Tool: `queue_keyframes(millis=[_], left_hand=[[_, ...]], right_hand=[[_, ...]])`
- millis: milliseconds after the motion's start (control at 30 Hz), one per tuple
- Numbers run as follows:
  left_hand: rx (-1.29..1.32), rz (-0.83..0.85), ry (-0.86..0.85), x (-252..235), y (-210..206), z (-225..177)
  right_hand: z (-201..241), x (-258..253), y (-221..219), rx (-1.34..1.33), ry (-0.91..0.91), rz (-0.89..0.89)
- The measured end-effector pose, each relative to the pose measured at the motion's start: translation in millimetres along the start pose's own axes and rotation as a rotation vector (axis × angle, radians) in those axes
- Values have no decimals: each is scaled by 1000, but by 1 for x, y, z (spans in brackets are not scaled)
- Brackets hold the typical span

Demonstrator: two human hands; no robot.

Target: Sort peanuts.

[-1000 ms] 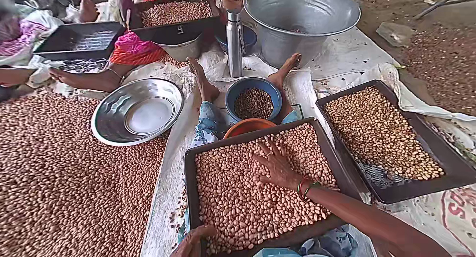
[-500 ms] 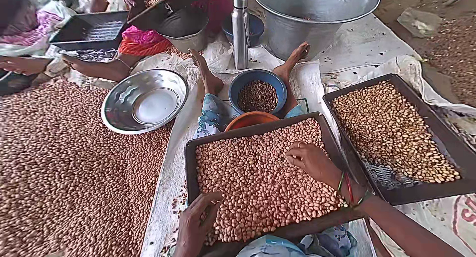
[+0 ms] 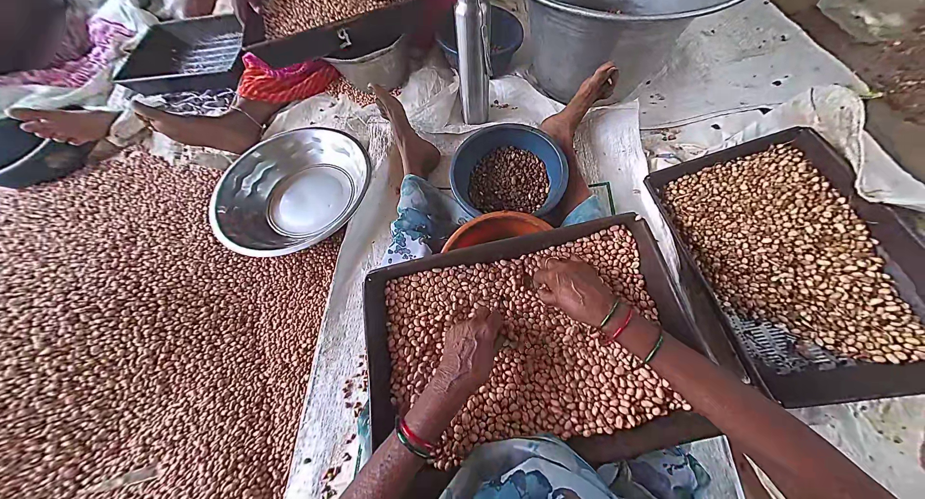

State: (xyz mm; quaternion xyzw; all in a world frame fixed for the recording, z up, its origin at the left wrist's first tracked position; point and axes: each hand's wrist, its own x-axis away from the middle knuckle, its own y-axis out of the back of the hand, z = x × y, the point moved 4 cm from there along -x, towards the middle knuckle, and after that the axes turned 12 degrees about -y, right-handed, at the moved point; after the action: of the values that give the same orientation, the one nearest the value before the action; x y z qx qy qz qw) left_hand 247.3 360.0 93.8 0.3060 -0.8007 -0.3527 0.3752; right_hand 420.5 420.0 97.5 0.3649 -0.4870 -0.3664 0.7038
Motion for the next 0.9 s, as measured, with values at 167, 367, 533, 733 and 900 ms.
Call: queue_keyframes(millis=[167,367,533,733,900], left_hand=[[62,128,19,42,-16,0],[31,-271,-61,50,0,10],[15,-506,-289,8,3,3],[-114,-240,-291,-32,-6,-12],[-243,-287,-290,-24,-16,-27]], right_hand=[[0,13,11,-152,17,-162],[8,-12,-17,-84,94,-294],[-26,3,0,-922,133,22],[-64,36,2,-1279,-118,-132],[-70,49,3,-533,-181,-347]])
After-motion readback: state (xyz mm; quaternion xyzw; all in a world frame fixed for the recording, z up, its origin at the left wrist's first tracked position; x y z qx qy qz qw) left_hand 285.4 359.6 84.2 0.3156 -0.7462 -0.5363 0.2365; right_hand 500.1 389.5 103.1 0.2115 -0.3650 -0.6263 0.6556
